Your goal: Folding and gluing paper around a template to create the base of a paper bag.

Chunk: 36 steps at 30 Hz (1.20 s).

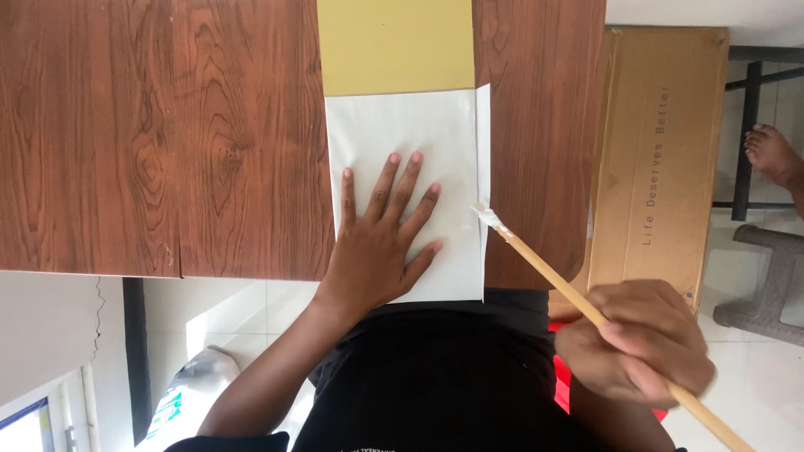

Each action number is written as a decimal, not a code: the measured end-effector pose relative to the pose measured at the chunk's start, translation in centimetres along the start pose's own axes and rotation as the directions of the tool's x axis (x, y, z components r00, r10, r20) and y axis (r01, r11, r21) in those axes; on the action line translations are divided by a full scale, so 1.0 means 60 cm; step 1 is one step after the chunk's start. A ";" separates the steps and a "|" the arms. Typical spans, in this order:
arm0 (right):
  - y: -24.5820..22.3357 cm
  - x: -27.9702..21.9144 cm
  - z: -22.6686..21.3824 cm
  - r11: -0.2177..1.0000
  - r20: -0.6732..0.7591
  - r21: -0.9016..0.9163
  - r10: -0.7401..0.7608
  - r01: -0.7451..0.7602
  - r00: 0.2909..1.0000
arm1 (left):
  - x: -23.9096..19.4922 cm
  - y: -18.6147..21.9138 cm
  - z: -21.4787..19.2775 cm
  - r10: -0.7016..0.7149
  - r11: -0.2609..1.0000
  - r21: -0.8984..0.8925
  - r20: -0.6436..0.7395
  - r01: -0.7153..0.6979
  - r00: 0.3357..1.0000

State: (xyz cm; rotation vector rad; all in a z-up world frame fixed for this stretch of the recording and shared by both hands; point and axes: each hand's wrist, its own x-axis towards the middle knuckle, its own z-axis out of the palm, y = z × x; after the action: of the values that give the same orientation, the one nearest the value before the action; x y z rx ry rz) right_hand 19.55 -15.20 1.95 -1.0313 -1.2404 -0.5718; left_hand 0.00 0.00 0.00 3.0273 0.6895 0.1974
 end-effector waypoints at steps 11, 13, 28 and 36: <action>-0.023 -0.003 0.009 0.989 -0.097 -0.105 0.098 -0.109 0.990 | -0.002 -0.002 -0.001 -0.004 0.998 -0.055 0.012 0.005 1.000; -0.018 0.003 0.012 0.980 -0.134 -0.154 0.105 -0.126 0.985 | -0.002 -0.002 -0.003 -0.006 0.999 -0.053 0.022 0.007 1.000; 0.026 0.047 -0.047 0.864 -0.209 -0.237 0.400 -0.443 0.892 | -0.012 -0.003 0.001 0.019 1.000 0.011 -0.060 -0.018 0.998; 0.375 0.176 0.121 0.930 -0.120 0.175 0.346 -0.323 0.931 | -0.014 -0.009 -0.023 -0.042 0.935 -0.348 -0.305 -0.070 0.951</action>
State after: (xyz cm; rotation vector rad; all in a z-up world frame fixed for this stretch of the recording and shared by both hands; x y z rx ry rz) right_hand 37.55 3.19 4.62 -1.0231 -0.9331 -0.2774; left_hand -1.13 0.13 1.22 2.6748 0.5704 0.7250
